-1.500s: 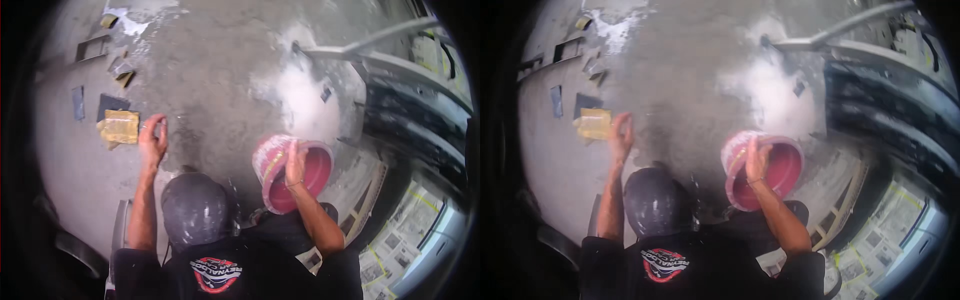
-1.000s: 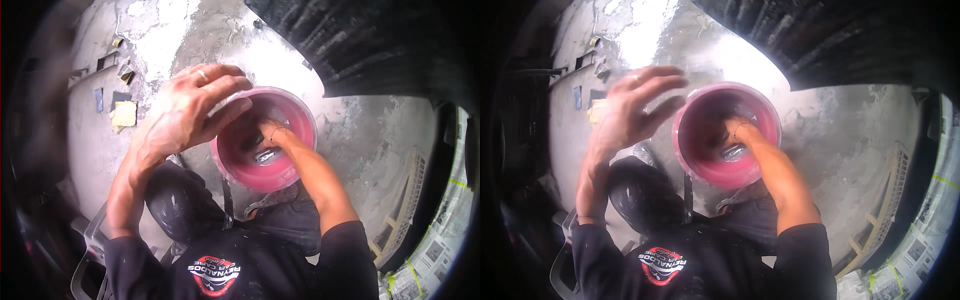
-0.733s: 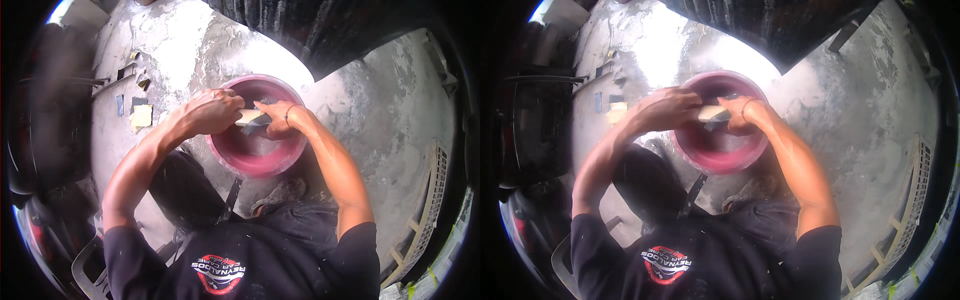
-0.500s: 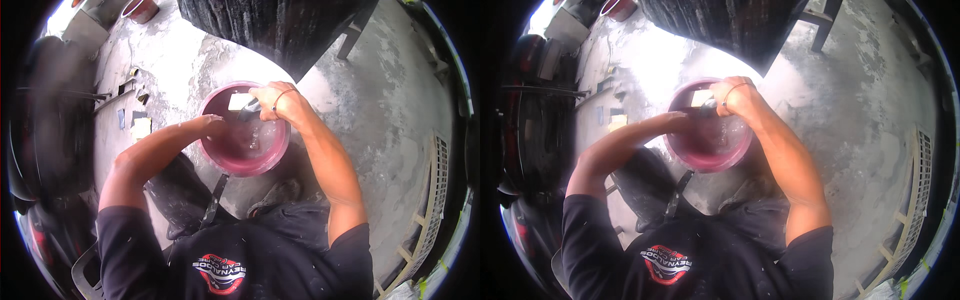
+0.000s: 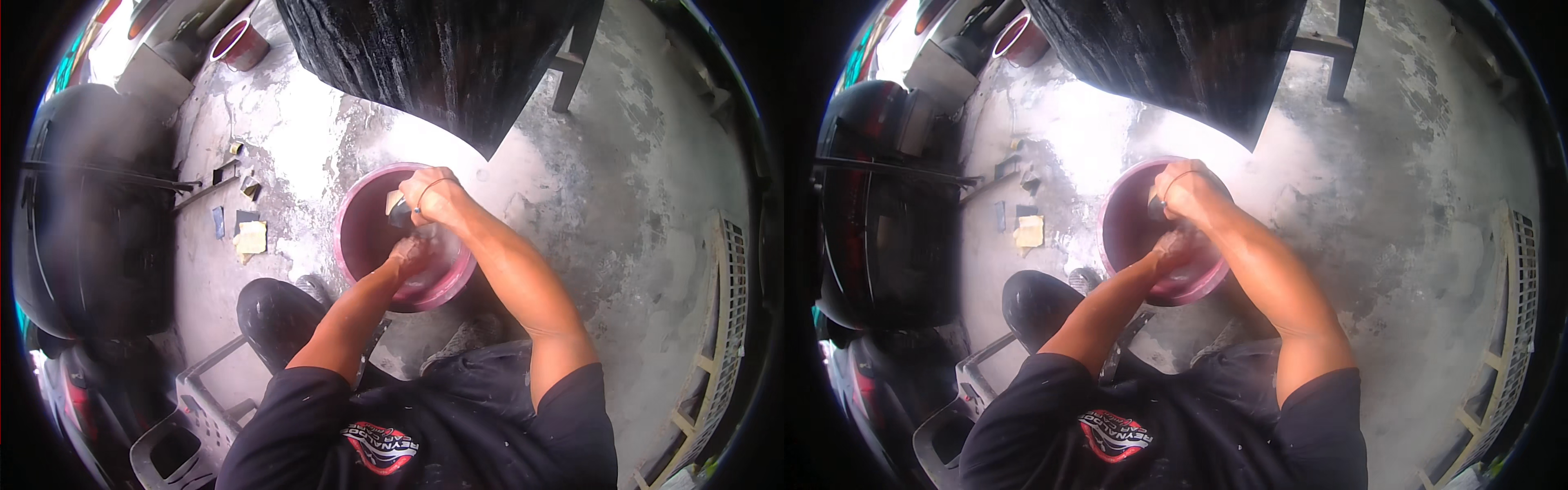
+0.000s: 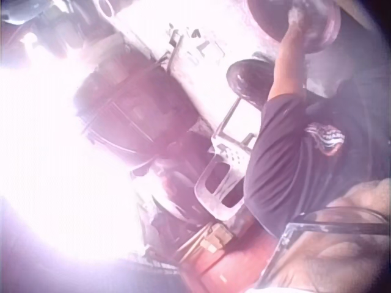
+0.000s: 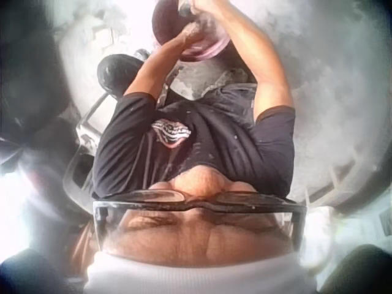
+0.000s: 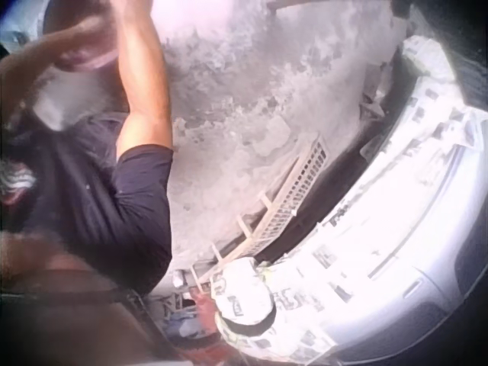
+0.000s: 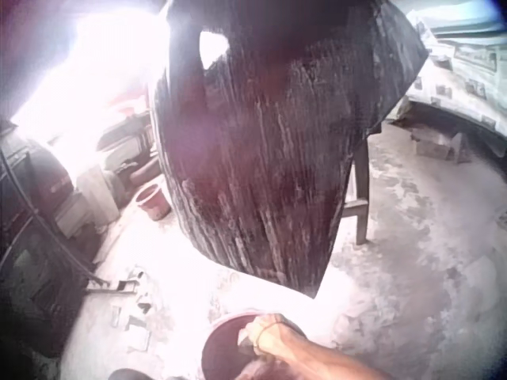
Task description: The person wets sandpaper in a bucket of water, wraps it around a sanding block, and sands a car bumper using the block.
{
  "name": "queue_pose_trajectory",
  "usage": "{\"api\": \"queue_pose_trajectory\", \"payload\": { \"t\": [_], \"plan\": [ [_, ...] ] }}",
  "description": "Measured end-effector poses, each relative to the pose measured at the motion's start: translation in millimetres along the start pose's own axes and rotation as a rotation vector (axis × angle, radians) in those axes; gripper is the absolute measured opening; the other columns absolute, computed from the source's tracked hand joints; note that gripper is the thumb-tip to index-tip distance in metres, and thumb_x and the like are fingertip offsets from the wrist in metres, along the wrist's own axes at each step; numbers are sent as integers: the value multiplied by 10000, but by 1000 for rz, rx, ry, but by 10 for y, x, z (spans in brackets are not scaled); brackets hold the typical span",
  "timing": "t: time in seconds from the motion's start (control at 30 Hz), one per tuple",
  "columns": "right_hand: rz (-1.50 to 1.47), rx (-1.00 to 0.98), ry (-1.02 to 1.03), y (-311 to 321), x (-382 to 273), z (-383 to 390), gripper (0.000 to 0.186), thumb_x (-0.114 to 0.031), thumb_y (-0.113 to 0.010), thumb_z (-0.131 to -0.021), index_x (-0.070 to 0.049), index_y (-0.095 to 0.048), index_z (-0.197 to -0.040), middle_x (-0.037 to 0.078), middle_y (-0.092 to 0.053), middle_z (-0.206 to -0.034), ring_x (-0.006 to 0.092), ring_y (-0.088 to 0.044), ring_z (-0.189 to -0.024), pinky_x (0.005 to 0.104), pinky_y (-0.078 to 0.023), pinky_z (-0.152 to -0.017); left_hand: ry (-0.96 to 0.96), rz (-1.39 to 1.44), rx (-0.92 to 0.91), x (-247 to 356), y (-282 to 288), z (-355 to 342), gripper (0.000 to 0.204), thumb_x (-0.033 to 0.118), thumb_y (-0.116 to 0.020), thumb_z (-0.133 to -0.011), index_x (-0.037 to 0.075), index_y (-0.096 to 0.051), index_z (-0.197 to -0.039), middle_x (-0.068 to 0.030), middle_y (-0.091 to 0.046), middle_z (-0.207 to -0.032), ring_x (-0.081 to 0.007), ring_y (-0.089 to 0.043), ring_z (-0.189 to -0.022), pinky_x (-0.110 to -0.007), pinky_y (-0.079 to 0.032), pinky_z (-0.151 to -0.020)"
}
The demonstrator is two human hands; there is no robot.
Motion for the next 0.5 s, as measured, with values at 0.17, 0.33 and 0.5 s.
{"api": "queue_pose_trajectory", "payload": {
  "t": [0.17, 0.33, 0.5],
  "plan": [
    [-12, 227, 213, 385, -1080, -650, 184, -192, -774, -707, -138, -798, -882, 122, -781, -943, 280, -761, -926, 409, -602, -790, -218, -608, -63, -1771, -131, 814, 297, 213, -557, -951, 67, -680, -1179, -192, -718, -1111, -325, -702, -1066, -421, -556, -927],
    [74, -68, 58, -459, -309, -744, 220, -240, -796, -736, -168, -804, -944, 96, -786, -1008, 258, -756, -981, 383, -598, -806, -89, -3, -190, -686, 404, 821, 330, 263, -600, -924, 69, -680, -1179, -160, -717, -1067, -377, -687, -1059, -446, -532, -982],
    [3, -75, 109, -328, -494, -935, 335, -268, -797, -832, -164, -781, -1151, 50, -758, -1194, 200, -715, -1130, 340, -573, -876, 154, 52, -16, -565, 1324, 1290, 310, 193, -688, -908, 64, -687, -1190, -219, -705, -1104, -395, -641, -1127, -454, -523, -956]
  ]
}}
Point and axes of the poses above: each hand's wrist, its own z-axis away from the middle knuckle, its own y-axis out of the back of the hand, x = y × z, the point moved 6 cm from there along -z, towards the middle knuckle
